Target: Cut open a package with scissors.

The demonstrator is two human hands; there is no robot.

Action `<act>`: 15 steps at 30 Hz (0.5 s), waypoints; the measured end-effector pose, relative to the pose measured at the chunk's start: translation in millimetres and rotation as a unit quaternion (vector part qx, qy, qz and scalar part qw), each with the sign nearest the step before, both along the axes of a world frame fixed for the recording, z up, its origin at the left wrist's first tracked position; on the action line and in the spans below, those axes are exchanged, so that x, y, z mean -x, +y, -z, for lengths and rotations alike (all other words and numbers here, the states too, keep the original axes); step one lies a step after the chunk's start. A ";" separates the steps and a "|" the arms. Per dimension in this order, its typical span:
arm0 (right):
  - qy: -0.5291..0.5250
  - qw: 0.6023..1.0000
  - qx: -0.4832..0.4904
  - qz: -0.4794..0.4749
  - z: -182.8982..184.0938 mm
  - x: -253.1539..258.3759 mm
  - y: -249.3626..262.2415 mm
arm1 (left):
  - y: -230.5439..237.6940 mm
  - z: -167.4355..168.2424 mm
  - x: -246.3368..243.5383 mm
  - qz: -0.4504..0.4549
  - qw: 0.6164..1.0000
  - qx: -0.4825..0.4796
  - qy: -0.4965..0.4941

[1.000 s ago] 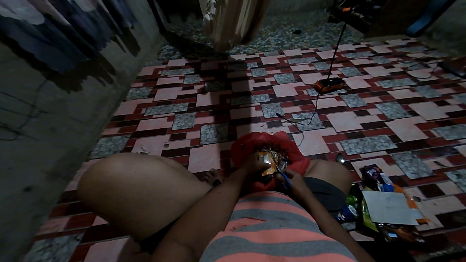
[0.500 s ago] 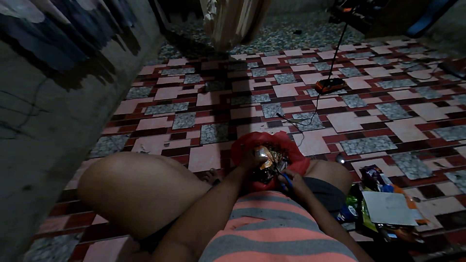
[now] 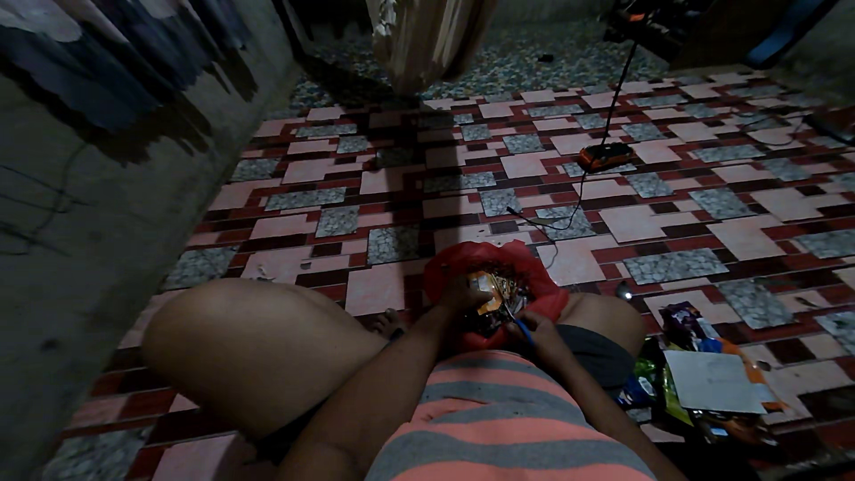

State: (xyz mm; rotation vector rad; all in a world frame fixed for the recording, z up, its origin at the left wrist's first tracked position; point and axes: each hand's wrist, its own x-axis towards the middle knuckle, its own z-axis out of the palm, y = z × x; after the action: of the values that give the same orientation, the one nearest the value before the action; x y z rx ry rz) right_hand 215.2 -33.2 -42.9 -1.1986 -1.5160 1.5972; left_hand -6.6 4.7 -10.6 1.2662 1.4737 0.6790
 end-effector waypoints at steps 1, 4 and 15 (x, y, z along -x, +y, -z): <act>-0.009 1.000 0.005 -0.001 -1.4 0.5 0.2 | -0.9 -0.7 -0.9 0.020 1.000 0.005 0.013; -0.006 1.000 0.018 0.006 -0.7 2.2 1.4 | -5.5 -3.2 -4.7 0.030 0.999 0.027 -0.012; 0.032 0.999 0.033 0.021 4.5 -0.1 2.5 | -5.2 -0.8 -3.7 -0.051 0.998 -0.001 -0.027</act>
State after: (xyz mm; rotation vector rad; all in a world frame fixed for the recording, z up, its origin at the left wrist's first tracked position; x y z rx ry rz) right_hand 215.3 -30.8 -47.4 -1.1967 -1.3993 1.6530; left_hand -2.9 -0.5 -9.8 1.1708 1.5005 0.7769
